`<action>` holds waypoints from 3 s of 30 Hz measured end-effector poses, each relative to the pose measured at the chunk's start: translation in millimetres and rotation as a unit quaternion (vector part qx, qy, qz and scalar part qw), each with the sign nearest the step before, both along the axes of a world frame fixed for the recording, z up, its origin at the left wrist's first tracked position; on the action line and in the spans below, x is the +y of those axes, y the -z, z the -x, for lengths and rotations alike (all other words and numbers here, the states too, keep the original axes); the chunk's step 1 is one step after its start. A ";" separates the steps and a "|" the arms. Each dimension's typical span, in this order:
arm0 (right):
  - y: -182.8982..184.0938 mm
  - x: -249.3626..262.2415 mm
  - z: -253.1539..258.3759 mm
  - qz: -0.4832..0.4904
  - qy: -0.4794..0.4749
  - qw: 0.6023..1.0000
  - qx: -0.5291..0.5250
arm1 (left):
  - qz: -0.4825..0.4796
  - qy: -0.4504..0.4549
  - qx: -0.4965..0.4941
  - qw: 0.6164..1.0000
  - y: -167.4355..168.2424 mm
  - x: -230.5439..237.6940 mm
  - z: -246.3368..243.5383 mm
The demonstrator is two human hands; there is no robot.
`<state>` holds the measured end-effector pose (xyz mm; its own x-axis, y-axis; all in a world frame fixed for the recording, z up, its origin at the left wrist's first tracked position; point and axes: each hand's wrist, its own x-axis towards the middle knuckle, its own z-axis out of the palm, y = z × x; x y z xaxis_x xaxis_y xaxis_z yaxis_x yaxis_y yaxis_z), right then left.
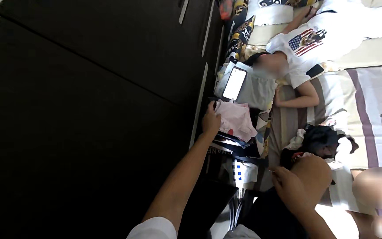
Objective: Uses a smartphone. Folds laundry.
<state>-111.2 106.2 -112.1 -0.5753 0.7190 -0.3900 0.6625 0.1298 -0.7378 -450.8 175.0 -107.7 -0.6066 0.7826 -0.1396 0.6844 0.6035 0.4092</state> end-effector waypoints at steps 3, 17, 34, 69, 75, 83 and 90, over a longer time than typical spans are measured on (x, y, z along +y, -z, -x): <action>7.1 -5.5 -1.2 -0.065 -0.022 0.998 -0.003 | 0.002 0.118 0.155 0.981 -1.8 -1.7 -9.9; 21.1 -7.7 1.3 -0.141 -0.032 0.989 -0.015 | 0.168 0.016 0.071 0.983 17.1 16.2 -56.0; 27.0 -5.3 3.3 -0.167 -0.018 0.985 -0.041 | 0.211 0.011 0.098 0.972 71.8 15.6 -21.5; 32.2 -68.1 -124.5 -0.261 0.221 0.935 0.089 | 0.005 0.209 0.068 0.976 14.9 21.9 -180.4; 78.7 -61.7 -182.7 0.126 0.221 0.965 -0.064 | 0.058 0.301 -0.141 0.941 -8.3 62.2 -324.3; 152.1 28.0 -203.2 0.185 0.203 0.950 -0.147 | 0.003 -0.102 -0.541 0.835 66.7 74.7 -381.3; 210.4 146.3 -173.0 0.024 0.056 0.989 -0.139 | 0.011 -0.270 -0.552 0.789 83.0 86.0 -377.1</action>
<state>61.8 252.5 -322.5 -0.3601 0.7487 -0.5566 0.8482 0.0143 -0.5295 -73.7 261.0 -190.7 -0.3509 0.4416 -0.8257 -0.4413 0.6997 0.5618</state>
